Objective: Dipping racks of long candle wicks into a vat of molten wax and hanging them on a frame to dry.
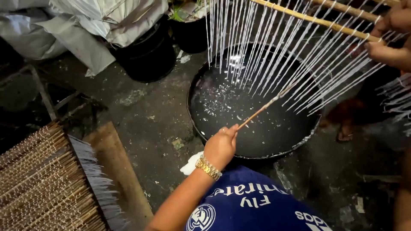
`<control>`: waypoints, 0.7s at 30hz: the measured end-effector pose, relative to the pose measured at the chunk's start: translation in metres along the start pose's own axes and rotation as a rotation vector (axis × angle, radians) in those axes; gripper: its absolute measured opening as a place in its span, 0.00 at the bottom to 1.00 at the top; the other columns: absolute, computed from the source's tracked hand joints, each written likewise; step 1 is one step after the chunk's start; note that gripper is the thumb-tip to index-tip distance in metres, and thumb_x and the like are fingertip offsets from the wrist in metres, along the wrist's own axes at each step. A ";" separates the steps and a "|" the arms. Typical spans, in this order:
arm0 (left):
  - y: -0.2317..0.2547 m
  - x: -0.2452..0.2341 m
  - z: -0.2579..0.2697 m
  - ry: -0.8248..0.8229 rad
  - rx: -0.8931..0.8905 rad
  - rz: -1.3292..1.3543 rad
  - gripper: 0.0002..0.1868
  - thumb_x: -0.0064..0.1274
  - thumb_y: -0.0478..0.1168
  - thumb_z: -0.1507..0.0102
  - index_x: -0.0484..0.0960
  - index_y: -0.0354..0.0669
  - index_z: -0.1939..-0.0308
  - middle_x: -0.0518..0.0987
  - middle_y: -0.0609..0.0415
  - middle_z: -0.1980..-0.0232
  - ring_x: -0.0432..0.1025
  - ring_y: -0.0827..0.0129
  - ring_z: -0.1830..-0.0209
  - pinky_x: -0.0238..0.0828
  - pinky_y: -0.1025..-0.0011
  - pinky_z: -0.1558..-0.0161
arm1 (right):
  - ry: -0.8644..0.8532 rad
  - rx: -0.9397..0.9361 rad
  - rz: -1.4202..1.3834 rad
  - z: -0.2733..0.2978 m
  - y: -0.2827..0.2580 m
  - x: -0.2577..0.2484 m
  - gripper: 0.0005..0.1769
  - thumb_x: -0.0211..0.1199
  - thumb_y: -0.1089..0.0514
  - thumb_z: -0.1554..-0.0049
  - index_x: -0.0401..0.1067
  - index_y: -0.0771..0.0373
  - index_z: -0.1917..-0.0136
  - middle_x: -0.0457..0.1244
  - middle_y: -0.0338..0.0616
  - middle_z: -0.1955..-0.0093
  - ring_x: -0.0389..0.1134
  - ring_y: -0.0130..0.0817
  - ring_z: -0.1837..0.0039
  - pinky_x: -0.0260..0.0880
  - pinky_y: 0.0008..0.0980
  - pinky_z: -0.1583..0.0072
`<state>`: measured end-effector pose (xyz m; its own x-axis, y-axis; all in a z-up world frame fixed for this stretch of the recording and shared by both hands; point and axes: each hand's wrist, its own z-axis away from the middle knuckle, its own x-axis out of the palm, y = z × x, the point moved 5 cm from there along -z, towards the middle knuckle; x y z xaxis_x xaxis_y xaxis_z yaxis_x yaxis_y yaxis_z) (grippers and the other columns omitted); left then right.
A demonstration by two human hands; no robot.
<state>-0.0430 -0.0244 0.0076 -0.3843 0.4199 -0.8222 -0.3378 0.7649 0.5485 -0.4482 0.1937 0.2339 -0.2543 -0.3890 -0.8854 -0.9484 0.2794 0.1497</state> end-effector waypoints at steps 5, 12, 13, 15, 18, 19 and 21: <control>-0.008 0.013 0.005 -0.051 -0.029 -0.014 0.16 0.42 0.41 0.31 0.80 0.50 0.41 0.74 0.47 0.69 0.70 0.46 0.79 0.63 0.48 0.82 | -0.036 0.173 -0.237 -0.005 -0.031 -0.020 0.10 0.73 0.60 0.32 0.76 0.68 0.47 0.60 0.47 0.53 0.58 0.40 0.49 0.55 0.39 0.45; -0.022 0.028 0.007 -0.208 -0.123 0.019 0.20 0.35 0.43 0.29 0.79 0.50 0.39 0.75 0.47 0.68 0.71 0.45 0.75 0.65 0.47 0.78 | -0.091 0.089 -0.006 -0.001 -0.007 -0.001 0.13 0.70 0.53 0.29 0.78 0.67 0.45 0.58 0.44 0.55 0.56 0.37 0.57 0.57 0.35 0.54; -0.028 0.026 0.009 -0.205 -0.126 0.020 0.20 0.35 0.43 0.29 0.79 0.50 0.39 0.75 0.47 0.68 0.71 0.45 0.75 0.65 0.47 0.78 | -0.090 0.085 -0.006 -0.001 0.003 0.007 0.13 0.70 0.53 0.29 0.78 0.67 0.45 0.58 0.44 0.55 0.56 0.37 0.57 0.57 0.35 0.54; -0.044 0.032 0.017 -0.409 -0.226 -0.025 0.29 0.27 0.37 0.33 0.71 0.46 0.29 0.75 0.41 0.56 0.75 0.42 0.63 0.71 0.44 0.64 | -0.039 -0.018 0.087 -0.002 0.019 0.020 0.14 0.72 0.52 0.32 0.75 0.64 0.44 0.56 0.41 0.53 0.55 0.38 0.52 0.57 0.36 0.49; -0.065 0.021 0.037 -0.398 -0.255 -0.045 0.14 0.37 0.31 0.35 0.82 0.38 0.57 0.80 0.37 0.60 0.76 0.44 0.61 0.73 0.51 0.58 | -0.079 0.095 -0.074 0.003 0.008 0.008 0.13 0.72 0.55 0.32 0.76 0.67 0.43 0.58 0.46 0.50 0.59 0.40 0.48 0.59 0.37 0.51; -0.054 0.001 0.042 -0.399 -0.256 -0.044 0.14 0.37 0.31 0.35 0.82 0.38 0.57 0.80 0.37 0.60 0.76 0.44 0.61 0.73 0.51 0.58 | -0.080 0.095 -0.075 -0.003 -0.015 -0.008 0.13 0.72 0.55 0.32 0.76 0.67 0.43 0.58 0.46 0.50 0.59 0.40 0.48 0.59 0.37 0.51; -0.031 -0.042 0.050 -0.267 -0.210 -0.028 0.14 0.40 0.41 0.31 0.81 0.48 0.48 0.79 0.44 0.61 0.76 0.42 0.65 0.71 0.44 0.66 | -0.202 0.369 -0.427 -0.011 -0.052 -0.030 0.09 0.66 0.66 0.28 0.71 0.78 0.43 0.60 0.60 0.55 0.65 0.51 0.66 0.74 0.44 0.68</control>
<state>0.0269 -0.0418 0.0177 -0.1434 0.5340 -0.8332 -0.5257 0.6723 0.5213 -0.3932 0.1810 0.2575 0.2106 -0.3695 -0.9051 -0.8211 0.4355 -0.3688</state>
